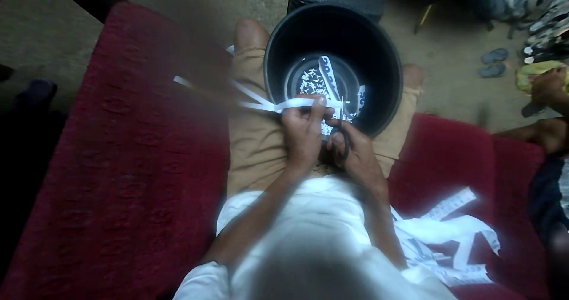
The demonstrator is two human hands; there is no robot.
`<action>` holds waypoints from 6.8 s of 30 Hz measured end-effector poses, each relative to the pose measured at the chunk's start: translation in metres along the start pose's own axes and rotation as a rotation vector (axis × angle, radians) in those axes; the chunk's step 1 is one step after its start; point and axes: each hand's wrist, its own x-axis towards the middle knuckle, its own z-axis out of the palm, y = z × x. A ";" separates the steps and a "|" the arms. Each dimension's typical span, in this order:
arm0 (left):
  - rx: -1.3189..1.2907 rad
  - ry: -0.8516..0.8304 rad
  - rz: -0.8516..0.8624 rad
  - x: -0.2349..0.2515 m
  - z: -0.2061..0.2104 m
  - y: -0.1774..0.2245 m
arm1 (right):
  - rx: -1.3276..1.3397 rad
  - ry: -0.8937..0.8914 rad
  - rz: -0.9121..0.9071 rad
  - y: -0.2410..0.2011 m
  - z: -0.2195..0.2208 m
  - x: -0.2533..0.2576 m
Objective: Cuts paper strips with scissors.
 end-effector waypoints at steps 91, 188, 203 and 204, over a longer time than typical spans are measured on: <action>-0.114 0.057 -0.007 0.008 0.003 -0.009 | 0.007 -0.015 0.025 -0.005 0.004 -0.001; -0.025 0.013 -0.044 0.000 0.000 0.000 | -0.015 -0.030 0.027 -0.007 0.006 0.002; 0.008 0.013 -0.051 -0.001 0.001 0.003 | -0.032 -0.028 0.005 -0.007 0.006 0.002; 0.013 0.011 -0.046 -0.001 0.001 0.003 | -0.034 -0.030 0.006 -0.007 0.006 0.001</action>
